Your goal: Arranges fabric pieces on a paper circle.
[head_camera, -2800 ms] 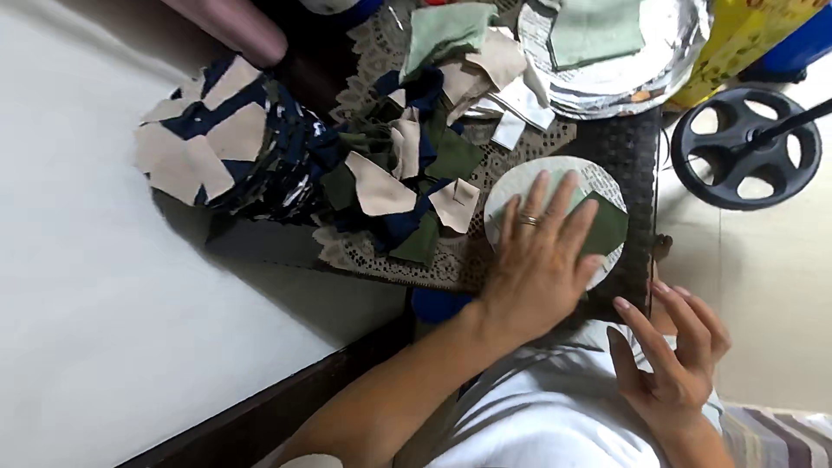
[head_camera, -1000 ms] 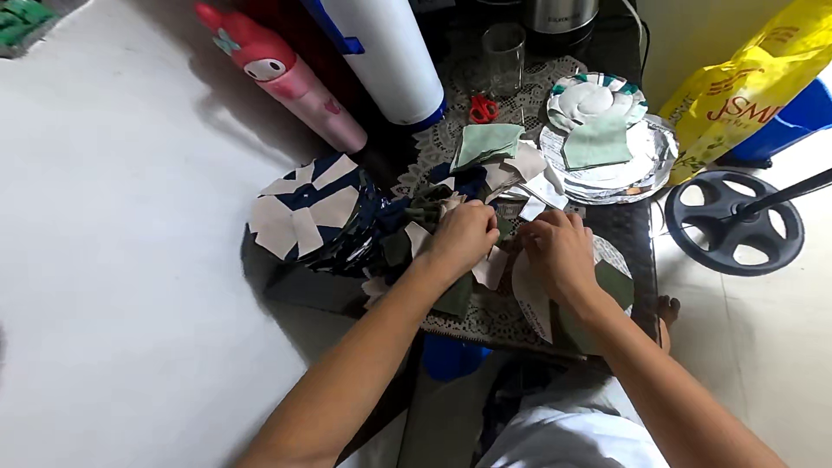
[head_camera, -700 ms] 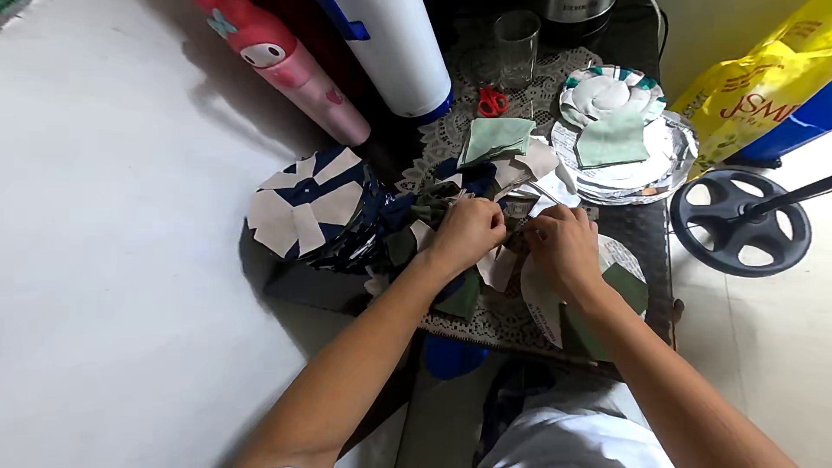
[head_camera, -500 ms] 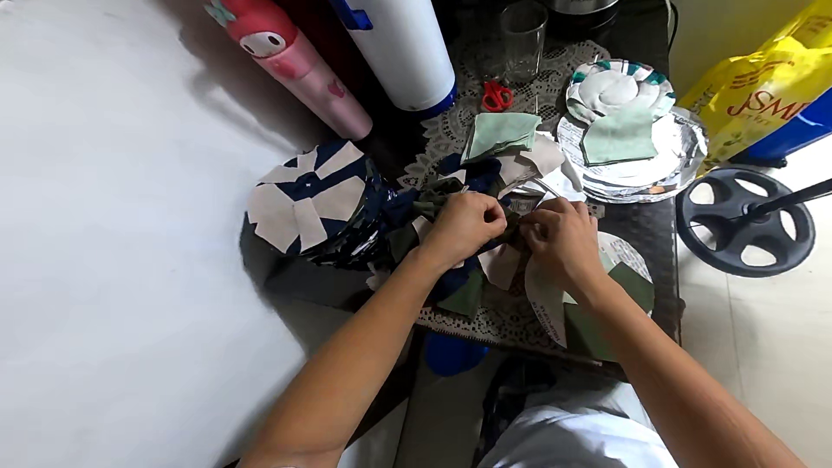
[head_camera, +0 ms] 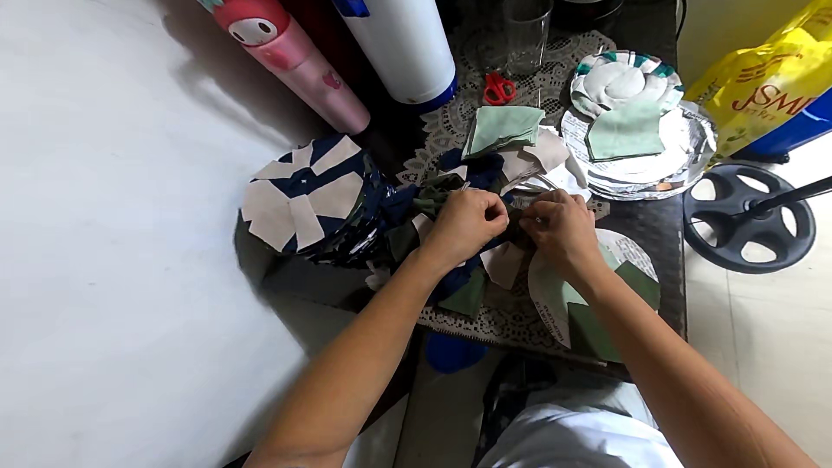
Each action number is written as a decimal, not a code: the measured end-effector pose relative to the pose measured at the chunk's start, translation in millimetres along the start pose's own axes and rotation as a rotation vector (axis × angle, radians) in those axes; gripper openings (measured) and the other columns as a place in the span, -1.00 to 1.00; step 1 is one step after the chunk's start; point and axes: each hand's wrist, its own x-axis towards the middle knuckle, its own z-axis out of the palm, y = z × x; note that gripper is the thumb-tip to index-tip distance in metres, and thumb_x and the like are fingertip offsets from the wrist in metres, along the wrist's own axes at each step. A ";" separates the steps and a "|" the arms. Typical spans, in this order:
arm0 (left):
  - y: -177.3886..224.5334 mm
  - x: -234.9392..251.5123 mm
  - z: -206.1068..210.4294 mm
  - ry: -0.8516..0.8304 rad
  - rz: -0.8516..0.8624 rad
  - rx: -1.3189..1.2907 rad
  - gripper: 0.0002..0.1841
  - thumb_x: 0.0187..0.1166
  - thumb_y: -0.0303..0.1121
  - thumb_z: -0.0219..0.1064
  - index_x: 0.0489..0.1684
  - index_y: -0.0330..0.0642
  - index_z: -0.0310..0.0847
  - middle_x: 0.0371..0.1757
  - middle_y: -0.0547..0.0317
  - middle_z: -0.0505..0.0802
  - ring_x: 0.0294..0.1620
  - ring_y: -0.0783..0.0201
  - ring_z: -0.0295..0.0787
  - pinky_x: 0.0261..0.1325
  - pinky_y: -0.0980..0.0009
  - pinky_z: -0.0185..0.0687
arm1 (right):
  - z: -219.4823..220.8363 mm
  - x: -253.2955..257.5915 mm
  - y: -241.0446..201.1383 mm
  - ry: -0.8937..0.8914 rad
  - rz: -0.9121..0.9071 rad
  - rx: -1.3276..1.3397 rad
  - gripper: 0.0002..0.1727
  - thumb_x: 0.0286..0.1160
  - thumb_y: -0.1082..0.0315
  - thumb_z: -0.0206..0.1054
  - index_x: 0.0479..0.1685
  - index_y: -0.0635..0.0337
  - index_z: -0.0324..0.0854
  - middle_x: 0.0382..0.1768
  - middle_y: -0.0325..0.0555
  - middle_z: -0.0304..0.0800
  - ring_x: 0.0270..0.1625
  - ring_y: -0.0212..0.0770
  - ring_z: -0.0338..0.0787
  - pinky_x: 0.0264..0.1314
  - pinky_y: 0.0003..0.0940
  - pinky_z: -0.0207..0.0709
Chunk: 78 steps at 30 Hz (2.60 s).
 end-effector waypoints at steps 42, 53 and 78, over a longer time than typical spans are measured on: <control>37.3 -79.5 25.6 -0.154 0.029 -1.232 -0.59 0.52 -0.45 0.27 0.36 -0.05 0.45 0.04 0.32 0.83 0.02 0.49 0.79 0.12 0.51 0.72 | -84.9 -76.8 -28.0 -0.297 -0.138 0.547 -0.89 0.39 0.52 0.39 -0.24 0.08 0.68 -0.42 -0.37 0.83 -0.38 -0.55 0.78 -0.30 -0.67 0.68; 49.9 -107.0 61.0 -0.079 -0.230 -0.488 -0.67 0.54 -0.36 0.42 0.22 -0.24 0.64 -0.40 0.31 0.84 -0.48 0.57 0.70 -0.33 0.62 0.65 | -65.6 -69.4 3.5 -0.462 0.163 0.046 -0.92 0.58 0.42 0.42 -0.17 0.09 0.83 -0.33 -0.25 0.85 -0.33 -0.44 0.77 -0.20 -0.43 0.66; 16.6 -131.8 98.2 0.459 0.100 -0.023 -0.83 0.46 -0.50 0.35 -0.20 -0.19 0.90 -0.02 0.00 0.86 0.09 0.15 0.80 0.17 0.35 0.71 | -52.0 -22.4 -7.9 -0.655 -0.124 -0.280 -0.86 0.53 0.50 0.42 -0.23 0.07 0.88 -0.33 -0.16 0.87 -0.25 -0.22 0.80 -0.17 -0.13 0.62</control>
